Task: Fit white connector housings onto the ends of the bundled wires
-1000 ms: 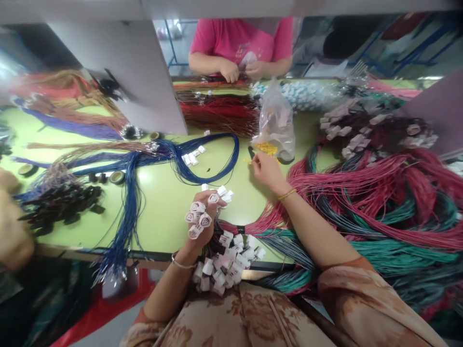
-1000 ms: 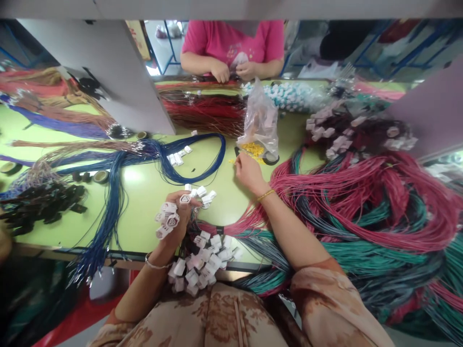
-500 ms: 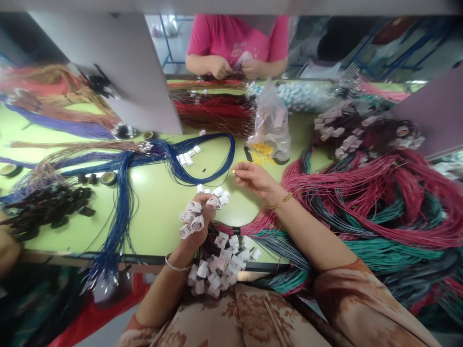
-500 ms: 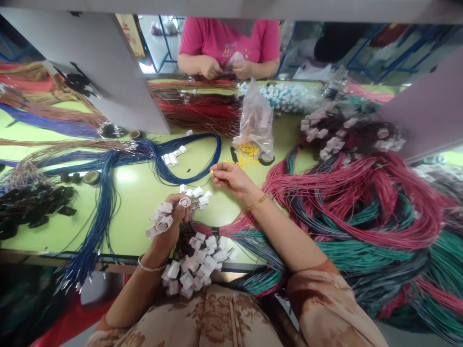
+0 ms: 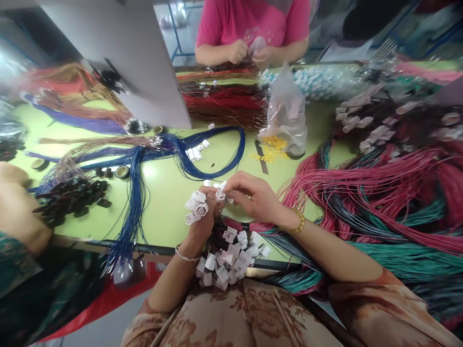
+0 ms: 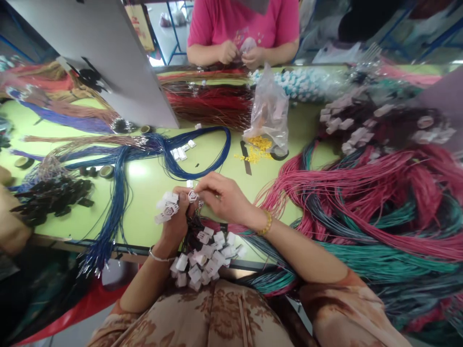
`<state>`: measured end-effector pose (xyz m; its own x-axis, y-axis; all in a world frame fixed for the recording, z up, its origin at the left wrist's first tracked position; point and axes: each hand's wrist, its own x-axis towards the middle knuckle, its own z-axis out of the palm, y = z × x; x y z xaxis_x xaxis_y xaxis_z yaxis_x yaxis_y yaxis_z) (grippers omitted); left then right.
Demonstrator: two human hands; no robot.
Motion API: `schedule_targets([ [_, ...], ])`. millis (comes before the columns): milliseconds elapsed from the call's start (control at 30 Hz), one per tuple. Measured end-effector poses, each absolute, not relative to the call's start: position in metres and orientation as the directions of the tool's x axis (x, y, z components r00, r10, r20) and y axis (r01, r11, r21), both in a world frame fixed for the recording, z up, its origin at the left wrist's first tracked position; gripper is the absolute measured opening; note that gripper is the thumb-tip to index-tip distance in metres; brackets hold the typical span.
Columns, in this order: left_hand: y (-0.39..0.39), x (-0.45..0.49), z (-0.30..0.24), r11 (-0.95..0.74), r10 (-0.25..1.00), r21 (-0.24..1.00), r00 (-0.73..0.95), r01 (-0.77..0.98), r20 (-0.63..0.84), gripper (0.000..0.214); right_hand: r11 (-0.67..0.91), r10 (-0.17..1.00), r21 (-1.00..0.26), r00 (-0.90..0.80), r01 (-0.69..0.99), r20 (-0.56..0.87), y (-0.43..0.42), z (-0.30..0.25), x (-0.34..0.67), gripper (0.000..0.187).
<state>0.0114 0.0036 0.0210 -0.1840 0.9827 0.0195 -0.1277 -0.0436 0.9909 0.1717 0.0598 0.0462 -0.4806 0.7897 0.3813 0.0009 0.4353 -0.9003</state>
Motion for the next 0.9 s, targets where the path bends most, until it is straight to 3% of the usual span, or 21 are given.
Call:
schedule_targets([
  [67, 0.003, 0.011, 0.021, -0.038, 0.983, 0.994, -0.184, -0.103, 0.018, 0.043, 0.659, 0.696, -0.749, -0.432, 0.068, 0.573, 0.052, 0.049, 0.168, 0.013],
  [133, 0.002, 0.011, 0.023, -0.034, 0.982, 0.997, -0.186, -0.075, 0.02, 0.043, 0.741, 0.637, -0.664, -0.421, 0.103, 0.645, 0.047, 0.05, 0.166, 0.017],
  [567, 0.0, 0.011, 0.024, 0.022, 0.967, 1.0, -0.253, 0.003, -0.021, 0.034, 0.729, 0.66, -0.613, -0.55, 0.305, 0.511, 0.047, 0.046, 0.167, 0.017],
  [733, 0.0, 0.012, 0.021, 0.011, 0.949, 0.993, -0.315, 0.114, 0.025, 0.029, 0.699, 0.69, -0.591, -0.598, 0.403, 0.408, 0.048, 0.04, 0.163, 0.014],
  [900, 0.001, 0.013, 0.023, 0.018, 0.939, 0.979, -0.339, 0.205, 0.054, 0.031, 0.729, 0.659, -0.55, -0.636, 0.408, 0.401, 0.047, 0.036, 0.16, 0.016],
])
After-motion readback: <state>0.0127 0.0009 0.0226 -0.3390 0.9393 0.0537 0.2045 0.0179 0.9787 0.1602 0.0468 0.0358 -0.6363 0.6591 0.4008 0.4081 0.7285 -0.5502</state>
